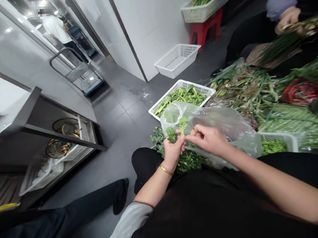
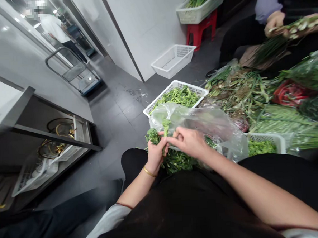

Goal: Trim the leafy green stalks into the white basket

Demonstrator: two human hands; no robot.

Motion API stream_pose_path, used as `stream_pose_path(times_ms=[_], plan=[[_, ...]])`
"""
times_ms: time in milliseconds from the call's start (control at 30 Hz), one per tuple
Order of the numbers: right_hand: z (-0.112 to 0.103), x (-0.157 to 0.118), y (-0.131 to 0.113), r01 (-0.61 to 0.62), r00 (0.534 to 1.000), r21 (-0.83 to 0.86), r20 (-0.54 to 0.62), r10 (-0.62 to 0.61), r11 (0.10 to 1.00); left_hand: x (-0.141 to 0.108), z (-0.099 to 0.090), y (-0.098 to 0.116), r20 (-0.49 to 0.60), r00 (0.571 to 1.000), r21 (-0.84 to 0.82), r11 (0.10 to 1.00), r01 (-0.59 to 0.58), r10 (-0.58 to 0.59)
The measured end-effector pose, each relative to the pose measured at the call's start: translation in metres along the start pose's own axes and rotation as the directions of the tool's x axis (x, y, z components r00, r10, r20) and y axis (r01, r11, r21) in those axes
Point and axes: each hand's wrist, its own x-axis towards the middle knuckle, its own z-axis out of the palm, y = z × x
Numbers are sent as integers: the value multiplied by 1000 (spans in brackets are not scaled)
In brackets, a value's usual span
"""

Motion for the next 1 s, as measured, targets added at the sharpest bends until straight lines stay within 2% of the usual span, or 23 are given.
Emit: stream_pose_path(times_ms=[33, 100, 167, 233, 300, 333, 367, 400, 433, 467, 500, 567, 600, 633, 667, 700, 767, 800, 833, 900, 933, 1000], plan=[[-3, 8, 2, -47, 999, 9, -26, 47, 999, -2, 0, -1, -4, 999, 42, 998, -39, 39], [-4, 20, 5, -52, 994, 29, -93, 55, 998, -7, 3, -3, -9, 998, 74, 995, -65, 66], [3, 22, 5, 38, 980, -1, -197, -38, 999, -11, 6, -3, 14, 1000, 35, 999, -24, 24], [13, 13, 4, 189, 932, -113, -292, -214, 976, -13, 8, 1, 56, 997, -56, 997, 48, -45], [19, -3, 4, 372, 876, -203, -248, -415, 906, -12, 7, 9, 74, 992, -180, 977, 117, -105], [20, -10, 4, 437, 861, -196, -192, -471, 878, -10, 4, 14, 79, 987, -251, 956, 154, -138], [19, -14, 6, 457, 867, -150, -143, -477, 877, -8, 2, 18, 101, 979, -315, 928, 199, -176], [16, -16, 8, 424, 897, -68, -109, -429, 903, -6, -2, 22, 150, 965, -361, 897, 257, -216], [12, -14, 10, 336, 940, 42, -82, -332, 941, -4, -5, 25, 224, 941, -384, 864, 325, -254], [7, -10, 13, 209, 978, 167, -48, -204, 964, -3, -7, 26, 311, 907, -383, 836, 393, -284], [3, -3, 15, 75, 997, 291, 7, -80, 954, -2, -9, 27, 396, 866, -365, 813, 454, -306], [-3, 12, 18, -125, 988, 458, 140, 67, 880, -1, -9, 24, 508, 797, -316, 790, 526, -328], [-4, 19, 18, -170, 980, 487, 174, 96, 857, -1, -8, 21, 526, 783, -298, 790, 536, -333], [-2, 23, 16, -176, 981, 483, 161, 111, 858, -2, -5, 17, 519, 786, -286, 798, 530, -336], [2, 25, 13, -146, 988, 443, 100, 114, 884, -3, -3, 13, 481, 811, -282, 817, 503, -333], [7, 24, 10, -91, 996, 366, 10, 94, 926, -4, 0, 9, 407, 856, -283, 847, 451, -320], [16, 16, 2, 54, 988, 133, -154, -34, 990, -5, 4, 2, 190, 947, -269, 913, 306, -261], [20, 10, 0, 134, 974, 17, -185, -129, 991, -4, 5, 1, 84, 971, -251, 939, 236, -222], [21, 3, -1, 212, 959, -68, -175, -221, 975, 1, 6, 2, 6, 982, -224, 957, 186, -189], [19, -8, 6, 317, 939, -113, -104, -329, 942, 24, 8, 17, -40, 987, -170, 974, 147, -155], [15, -10, 13, 316, 942, -100, -83, -325, 943, 42, 11, 29, -23, 989, -151, 978, 143, -148], [6, -10, 32, 203, 977, -82, -53, -208, 976, 93, 22, 63, 26, 989, -120, 982, 148, -146]])
